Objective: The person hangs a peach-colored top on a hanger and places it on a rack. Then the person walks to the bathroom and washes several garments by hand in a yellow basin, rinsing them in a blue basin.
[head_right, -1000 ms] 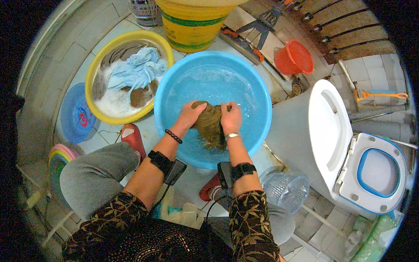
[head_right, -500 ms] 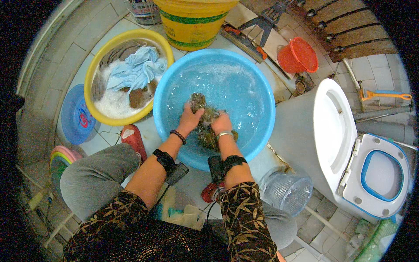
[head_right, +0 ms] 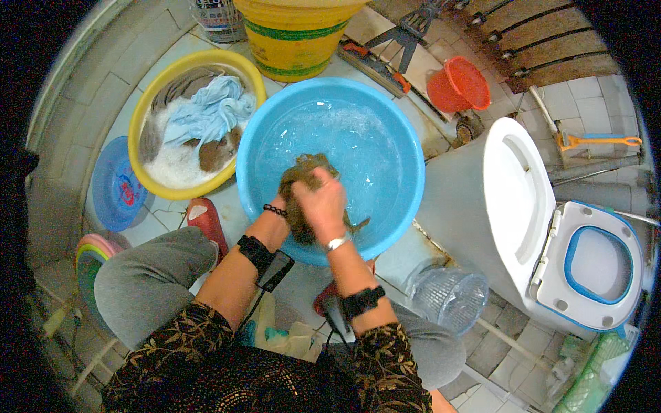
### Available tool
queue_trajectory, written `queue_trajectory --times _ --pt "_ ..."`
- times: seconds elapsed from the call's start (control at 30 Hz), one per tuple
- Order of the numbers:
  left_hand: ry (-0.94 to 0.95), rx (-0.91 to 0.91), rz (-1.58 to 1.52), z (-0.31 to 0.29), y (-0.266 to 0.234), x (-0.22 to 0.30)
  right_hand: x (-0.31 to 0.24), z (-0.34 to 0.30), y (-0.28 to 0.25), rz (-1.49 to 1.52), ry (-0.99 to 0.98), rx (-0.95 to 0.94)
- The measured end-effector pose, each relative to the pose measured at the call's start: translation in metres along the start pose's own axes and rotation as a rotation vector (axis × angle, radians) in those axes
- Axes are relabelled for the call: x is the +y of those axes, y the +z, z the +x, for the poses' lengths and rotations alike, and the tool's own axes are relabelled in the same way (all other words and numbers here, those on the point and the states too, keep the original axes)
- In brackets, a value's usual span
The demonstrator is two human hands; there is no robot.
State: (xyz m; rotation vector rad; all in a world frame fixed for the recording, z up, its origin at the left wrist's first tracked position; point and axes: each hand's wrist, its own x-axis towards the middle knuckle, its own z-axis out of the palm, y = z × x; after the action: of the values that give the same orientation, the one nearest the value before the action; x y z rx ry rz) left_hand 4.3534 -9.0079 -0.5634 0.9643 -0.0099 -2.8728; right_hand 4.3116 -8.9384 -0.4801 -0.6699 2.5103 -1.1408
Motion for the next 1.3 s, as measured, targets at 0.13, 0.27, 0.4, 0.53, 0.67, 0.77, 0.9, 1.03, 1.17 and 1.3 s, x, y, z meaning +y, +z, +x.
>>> queue_trajectory --times 0.13,0.27,0.4,0.53,0.67,0.77,0.9,1.03,1.17,1.3 --pt "-0.031 -0.024 0.002 -0.002 0.017 -0.017 0.020 0.057 -0.015 -0.007 0.318 0.125" --pt "0.194 0.036 0.152 0.000 0.011 -0.008 0.021 0.037 -0.004 0.082 0.218 0.006" --pt "0.082 -0.010 0.165 -0.004 0.002 -0.002 0.026 0.033 0.000 -0.067 0.161 0.015" --pt "0.190 0.109 0.569 -0.002 0.009 0.009 0.069 0.090 -0.029 -0.017 0.174 -0.076" --pt "0.684 0.334 1.338 -0.004 0.007 0.051 0.106 0.084 -0.046 0.383 0.186 -0.128" --pt "0.849 0.505 1.710 -0.013 0.003 0.056 0.110 0.054 -0.049 0.501 0.091 -0.097" --pt "0.801 0.523 1.984 -0.028 0.011 0.032 0.107 0.015 -0.029 -0.545 0.236 -0.143" --pt "0.442 0.442 2.376 -0.036 0.017 0.014 0.120 0.008 0.007 -0.747 0.317 -0.314" --pt "0.315 0.441 2.397 -0.032 0.006 0.013 0.142 0.013 0.023 -0.911 0.149 -0.452" --pt "0.400 0.417 2.351 -0.033 0.001 0.019 0.147 0.023 0.010 -0.481 0.136 -0.315"
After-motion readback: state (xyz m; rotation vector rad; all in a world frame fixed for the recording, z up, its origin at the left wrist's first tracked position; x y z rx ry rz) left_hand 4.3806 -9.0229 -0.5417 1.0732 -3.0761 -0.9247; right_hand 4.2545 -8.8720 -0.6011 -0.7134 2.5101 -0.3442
